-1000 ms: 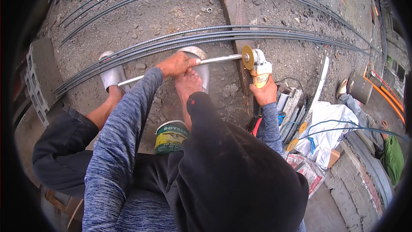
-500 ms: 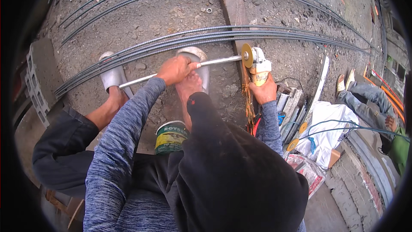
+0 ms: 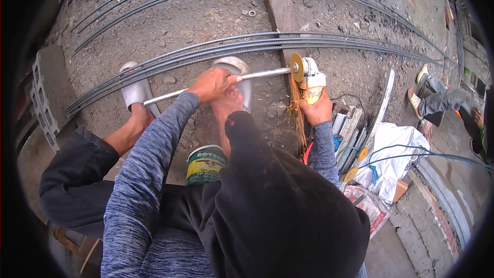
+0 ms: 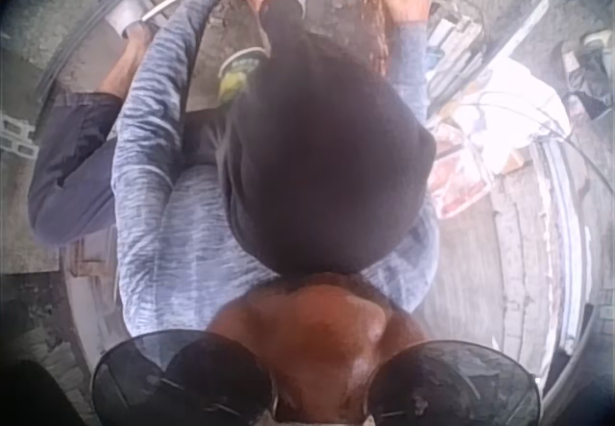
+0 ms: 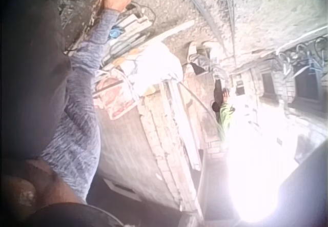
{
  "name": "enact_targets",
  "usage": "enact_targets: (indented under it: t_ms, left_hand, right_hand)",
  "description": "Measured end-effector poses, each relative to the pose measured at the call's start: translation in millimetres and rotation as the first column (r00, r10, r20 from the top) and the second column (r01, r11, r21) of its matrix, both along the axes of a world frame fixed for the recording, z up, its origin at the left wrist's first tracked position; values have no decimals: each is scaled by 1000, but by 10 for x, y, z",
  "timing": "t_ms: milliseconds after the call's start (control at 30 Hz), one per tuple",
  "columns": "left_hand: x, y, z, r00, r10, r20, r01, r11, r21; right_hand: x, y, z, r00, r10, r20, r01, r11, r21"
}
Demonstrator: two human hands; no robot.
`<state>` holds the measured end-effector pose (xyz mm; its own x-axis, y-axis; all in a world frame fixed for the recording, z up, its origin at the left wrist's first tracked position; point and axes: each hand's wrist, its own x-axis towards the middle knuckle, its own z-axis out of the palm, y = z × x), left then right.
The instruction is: The person cuts steel rebars with an angle grinder, snaps and separates the cut rebar pieces by hand, and then cuts a metal pipe using the angle grinder.
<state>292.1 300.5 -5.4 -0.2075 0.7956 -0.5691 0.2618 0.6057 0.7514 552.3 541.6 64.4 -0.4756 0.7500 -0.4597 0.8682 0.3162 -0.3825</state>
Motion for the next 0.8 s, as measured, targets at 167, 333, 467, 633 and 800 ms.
enact_targets:
  t_ms: [167,333,467,633,800]
  left_hand:
    - [-28,-5,-144,998,-7,67,10,999,-35]
    - [-91,9,-310,985,-7,170,23,996,-87]
    - [-134,43,-307,961,42,275,-13,994,-109]
    - [-225,139,-187,931,81,357,-10,980,-196]
    - [-267,152,-187,888,114,445,22,957,-289]
  right_hand:
    - [43,-2,2,1000,7,17,-7,1000,-6]
    - [73,-26,-20,1000,18,-5,-18,1000,16]
    - [75,-23,5,1000,-4,27,4,1000,-8]
    - [119,-15,-24,1000,8,-9,-8,1000,-2]
    - [91,-7,-34,999,7,36,-7,1000,-2]
